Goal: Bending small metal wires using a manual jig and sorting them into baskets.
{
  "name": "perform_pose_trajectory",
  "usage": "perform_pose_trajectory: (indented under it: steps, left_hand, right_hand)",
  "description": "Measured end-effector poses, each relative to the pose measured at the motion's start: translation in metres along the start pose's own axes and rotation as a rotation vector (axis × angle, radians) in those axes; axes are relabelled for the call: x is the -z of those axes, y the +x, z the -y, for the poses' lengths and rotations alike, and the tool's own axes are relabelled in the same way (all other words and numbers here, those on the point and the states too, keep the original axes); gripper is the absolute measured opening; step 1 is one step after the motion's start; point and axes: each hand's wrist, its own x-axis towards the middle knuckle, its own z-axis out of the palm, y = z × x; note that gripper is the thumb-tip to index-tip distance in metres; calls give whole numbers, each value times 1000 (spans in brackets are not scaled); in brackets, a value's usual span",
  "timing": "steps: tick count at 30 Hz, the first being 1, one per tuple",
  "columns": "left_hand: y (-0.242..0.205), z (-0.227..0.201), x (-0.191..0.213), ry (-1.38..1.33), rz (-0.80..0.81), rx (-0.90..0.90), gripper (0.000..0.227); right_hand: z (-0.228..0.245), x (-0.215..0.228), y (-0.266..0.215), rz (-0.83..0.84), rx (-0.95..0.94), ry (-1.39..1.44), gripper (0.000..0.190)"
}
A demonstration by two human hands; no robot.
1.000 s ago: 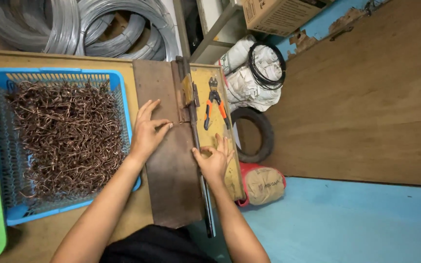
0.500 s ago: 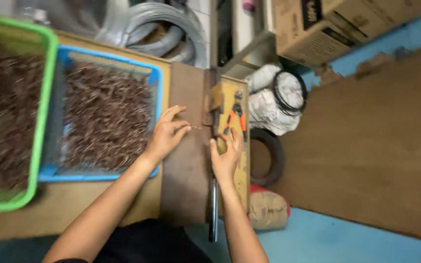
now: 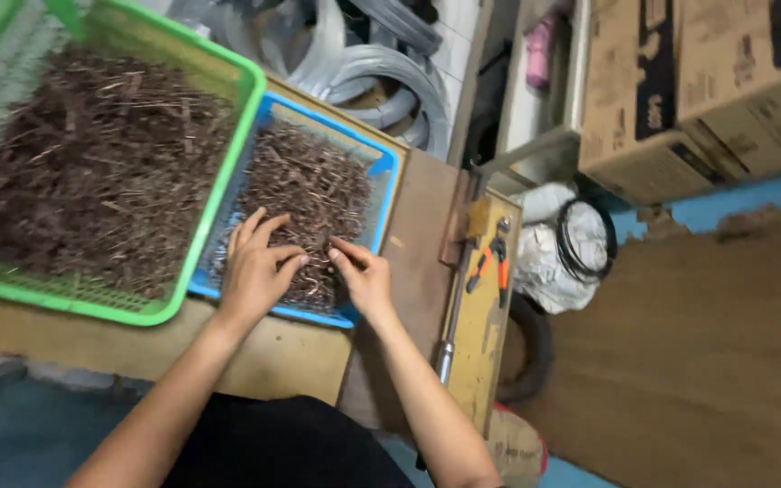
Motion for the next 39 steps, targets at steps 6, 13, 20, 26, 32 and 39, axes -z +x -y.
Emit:
perform_pose_trajectory:
  steps: [6, 13, 20, 26, 32, 39]
  left_hand:
    - [6, 18, 8, -8, -117, -19, 13]
    - [0, 3, 43, -129, 37, 84, 2]
    - [-8, 62, 97, 35, -233, 12, 8]
    - [-27, 100, 137, -2, -392, 222, 12]
    - [-24, 83, 150, -196, -681, 238, 18]
    - [-23, 77, 155, -240, -670, 232, 20]
  right_hand:
    - [7, -17, 18, 5, 23, -84, 20]
    - [79, -37, 22, -120, 191, -299, 11]
    - [117, -127, 61, 163, 601, -480, 11]
    - [108, -199, 79, 457, 686, -600, 17]
    - [118, -245, 78, 517, 546, -546, 24]
    - [104, -252, 74, 402, 392, -211, 15]
